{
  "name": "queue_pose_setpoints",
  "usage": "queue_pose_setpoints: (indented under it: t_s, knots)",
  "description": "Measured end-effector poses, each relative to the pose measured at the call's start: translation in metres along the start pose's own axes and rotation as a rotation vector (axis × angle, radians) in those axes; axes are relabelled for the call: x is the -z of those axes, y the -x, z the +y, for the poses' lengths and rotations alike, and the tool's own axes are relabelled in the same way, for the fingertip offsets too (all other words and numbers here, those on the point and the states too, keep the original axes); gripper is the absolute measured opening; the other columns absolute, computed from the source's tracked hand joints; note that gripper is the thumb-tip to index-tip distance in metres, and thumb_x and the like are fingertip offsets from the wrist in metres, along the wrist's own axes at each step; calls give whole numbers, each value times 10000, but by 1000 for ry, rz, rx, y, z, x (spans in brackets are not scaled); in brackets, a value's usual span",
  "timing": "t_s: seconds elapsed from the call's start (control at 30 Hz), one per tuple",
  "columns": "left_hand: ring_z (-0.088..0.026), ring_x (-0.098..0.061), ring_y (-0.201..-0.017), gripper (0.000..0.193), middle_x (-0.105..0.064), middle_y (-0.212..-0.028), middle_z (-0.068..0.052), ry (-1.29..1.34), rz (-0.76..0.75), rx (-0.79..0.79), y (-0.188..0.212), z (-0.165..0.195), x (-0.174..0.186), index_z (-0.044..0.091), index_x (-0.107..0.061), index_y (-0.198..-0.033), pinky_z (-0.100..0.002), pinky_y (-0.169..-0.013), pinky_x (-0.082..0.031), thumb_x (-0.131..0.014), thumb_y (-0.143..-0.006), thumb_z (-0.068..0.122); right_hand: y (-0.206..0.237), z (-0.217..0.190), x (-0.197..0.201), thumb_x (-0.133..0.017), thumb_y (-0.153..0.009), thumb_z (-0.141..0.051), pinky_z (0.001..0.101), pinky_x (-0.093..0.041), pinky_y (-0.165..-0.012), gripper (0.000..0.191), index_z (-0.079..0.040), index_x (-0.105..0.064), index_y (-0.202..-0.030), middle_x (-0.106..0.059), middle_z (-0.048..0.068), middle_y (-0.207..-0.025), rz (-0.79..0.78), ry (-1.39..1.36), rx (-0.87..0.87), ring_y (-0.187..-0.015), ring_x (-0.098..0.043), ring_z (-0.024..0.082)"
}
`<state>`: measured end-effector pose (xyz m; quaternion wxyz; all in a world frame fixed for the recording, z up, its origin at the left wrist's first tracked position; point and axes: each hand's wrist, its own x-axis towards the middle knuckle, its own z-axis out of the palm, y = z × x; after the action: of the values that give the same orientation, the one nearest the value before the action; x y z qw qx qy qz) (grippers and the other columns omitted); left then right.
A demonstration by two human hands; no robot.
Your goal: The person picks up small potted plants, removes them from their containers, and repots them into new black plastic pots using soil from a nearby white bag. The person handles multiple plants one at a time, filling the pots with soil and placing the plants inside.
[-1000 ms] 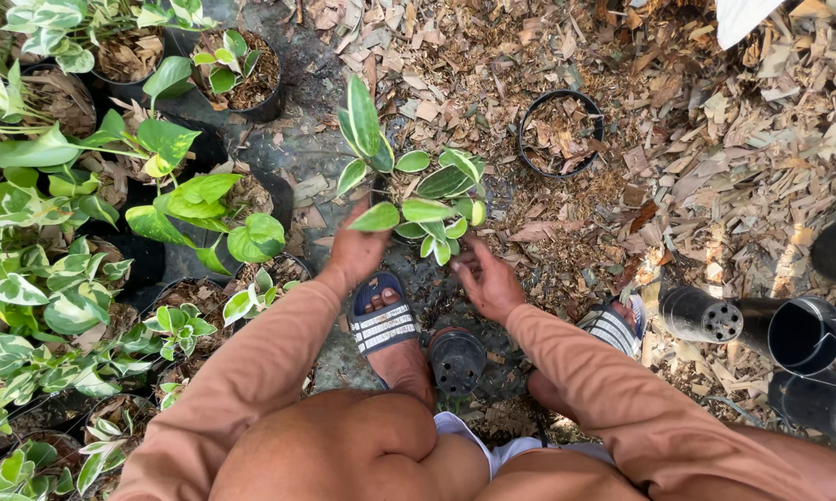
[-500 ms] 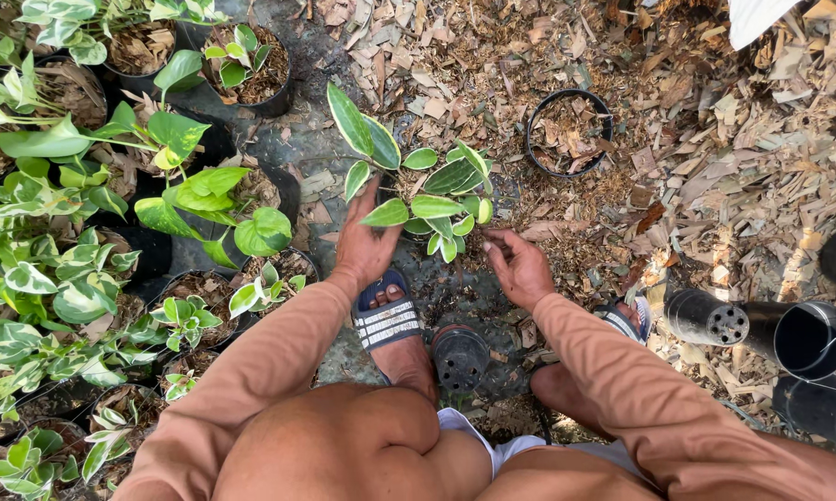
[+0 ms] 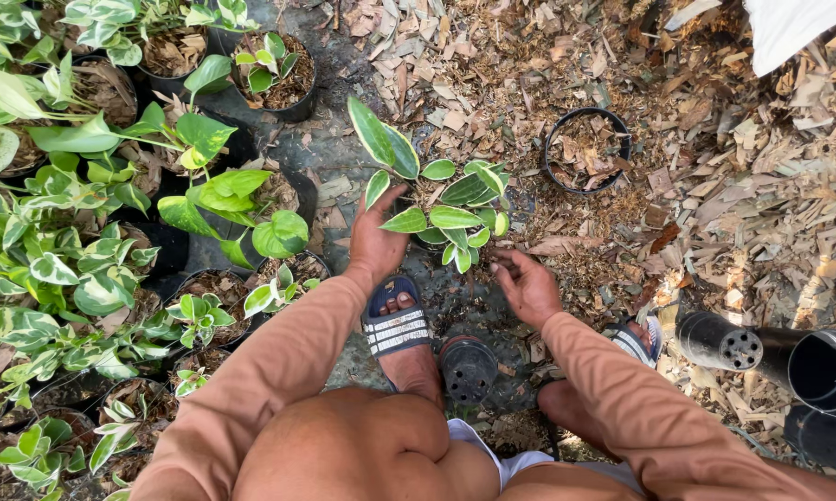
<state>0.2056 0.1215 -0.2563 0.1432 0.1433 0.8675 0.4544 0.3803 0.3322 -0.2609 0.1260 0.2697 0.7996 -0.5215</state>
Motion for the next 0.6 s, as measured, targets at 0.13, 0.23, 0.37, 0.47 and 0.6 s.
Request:
queue_pose_setpoints:
  t_s: [0.13,0.23,0.37,0.47,0.6]
  knots:
    - [-282,-677,-1120,265,-691,-1216,-167,55,91,56,-10,-3,-9,93,-778,-1088,-351,-991,-507,-791,-915,293,-2,2,3,-648,-999,-213,281,-563,-708,294,-119,-697,-1273,-732,58,-860,38,-51,-27,-752,-658,122]
    - [-231,-734,-946,271,-780,-1018,-108,123,-41,291,-21,-6,-15,103,-773,-1044,-325,-883,-552,-790,-897,330,-5,-3,0,-660,-986,-192,263,-552,-676,270,-117,-719,-1238,-695,25,-849,17,-133,-77,-736,-627,110]
    - [-214,-705,-864,247,-753,-959,-96,82,15,159,-24,-12,-19,76,-776,-998,-347,-811,-545,-806,-889,296,-8,-12,-6,-651,-1005,-178,257,-521,-665,237,-86,-712,-1215,-690,20,-838,-65,-144,-43,-714,-597,107]
    - [-184,-711,-825,226,-751,-935,-92,144,27,131,-25,-17,-21,62,-753,-970,-334,-775,-555,-789,-896,273,-11,-16,-9,-657,-997,-154,260,-506,-668,234,-58,-699,-1207,-676,19,-839,-73,-238,5,-714,-579,98]
    - [-162,-696,-780,200,-757,-889,-84,220,-18,218,-25,-23,-25,73,-748,-997,-312,-730,-559,-760,-923,258,-14,-16,-11,-648,-987,-139,255,-527,-696,232,-53,-691,-1199,-719,5,-892,-62,-234,1,-735,-608,91]
